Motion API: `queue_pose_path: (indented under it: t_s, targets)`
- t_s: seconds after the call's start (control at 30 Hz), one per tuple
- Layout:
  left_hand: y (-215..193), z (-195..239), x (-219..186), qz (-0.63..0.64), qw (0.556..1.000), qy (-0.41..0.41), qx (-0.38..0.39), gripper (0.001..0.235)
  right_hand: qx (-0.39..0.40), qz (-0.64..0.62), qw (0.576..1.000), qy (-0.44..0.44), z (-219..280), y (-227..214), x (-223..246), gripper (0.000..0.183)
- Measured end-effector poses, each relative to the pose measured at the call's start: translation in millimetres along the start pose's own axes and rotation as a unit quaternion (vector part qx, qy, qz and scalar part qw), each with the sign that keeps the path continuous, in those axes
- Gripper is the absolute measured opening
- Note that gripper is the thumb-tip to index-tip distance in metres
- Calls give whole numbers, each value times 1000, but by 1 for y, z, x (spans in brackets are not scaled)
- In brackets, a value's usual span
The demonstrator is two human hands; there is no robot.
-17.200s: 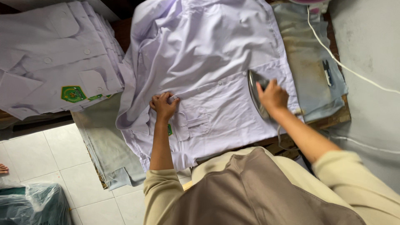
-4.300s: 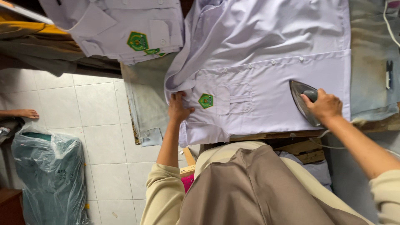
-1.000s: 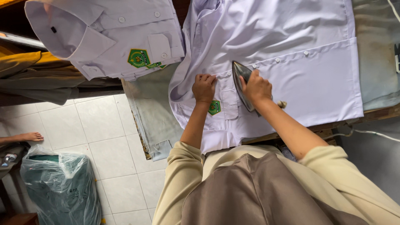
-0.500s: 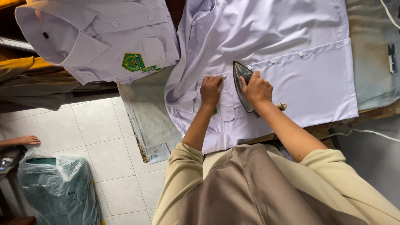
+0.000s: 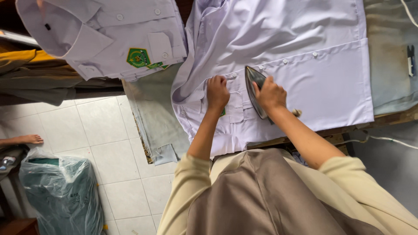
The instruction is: The person irons a light purple shirt on a table, smoothing the fabric and moving the iron across the front and sleeves. They also button the shirt's pocket flap and adjust the garment's position on the table.
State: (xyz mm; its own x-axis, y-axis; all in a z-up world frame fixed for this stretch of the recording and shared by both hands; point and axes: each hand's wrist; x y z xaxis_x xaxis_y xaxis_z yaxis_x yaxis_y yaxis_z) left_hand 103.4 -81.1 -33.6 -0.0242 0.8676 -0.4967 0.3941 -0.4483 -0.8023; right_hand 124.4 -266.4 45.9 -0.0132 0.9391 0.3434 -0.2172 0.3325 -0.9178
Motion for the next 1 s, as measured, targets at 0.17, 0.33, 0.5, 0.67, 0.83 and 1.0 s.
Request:
queue_pose_path:
  t_s: [0.17, 0.33, 0.5, 0.67, 0.83, 1.0]
  targets:
    - [-91, 132, 41, -16, 997, -64, 26, 21, 37, 31, 999, 5, 46, -8, -24, 56]
    - [-159, 301, 42, -59, 949, -293, 101, 21, 43, 34, 998, -6, 15, -7, -12, 56]
    - [-199, 390, 28, -193, 428, -578, 667, 48, 26, -9, 1000, 2, -38, 6, 11, 54]
    - [-189, 505, 52, -221, 348, -669, 618, 70, 38, -78, 996, 4, 22, 1, 16, 53]
    - [-199, 419, 57, -171, 568, -651, 473, 33, 34, 37, 995, -82, 97, 55, 10, 58]
    - [-189, 291, 78, -220, 947, -229, -53, 30, 28, 14, 999, -44, 39, 50, 61, 51]
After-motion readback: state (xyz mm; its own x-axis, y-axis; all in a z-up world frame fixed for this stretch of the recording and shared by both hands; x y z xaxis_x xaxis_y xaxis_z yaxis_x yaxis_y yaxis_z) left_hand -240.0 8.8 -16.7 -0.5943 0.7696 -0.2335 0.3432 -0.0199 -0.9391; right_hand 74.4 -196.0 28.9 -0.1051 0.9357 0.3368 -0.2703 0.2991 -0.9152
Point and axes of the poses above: each hand's wrist, its own z-axis away from the middle knuckle, its own y-axis out of the palm, x = y × z, and after that the axes turned 15 degrees about -z, right-handed
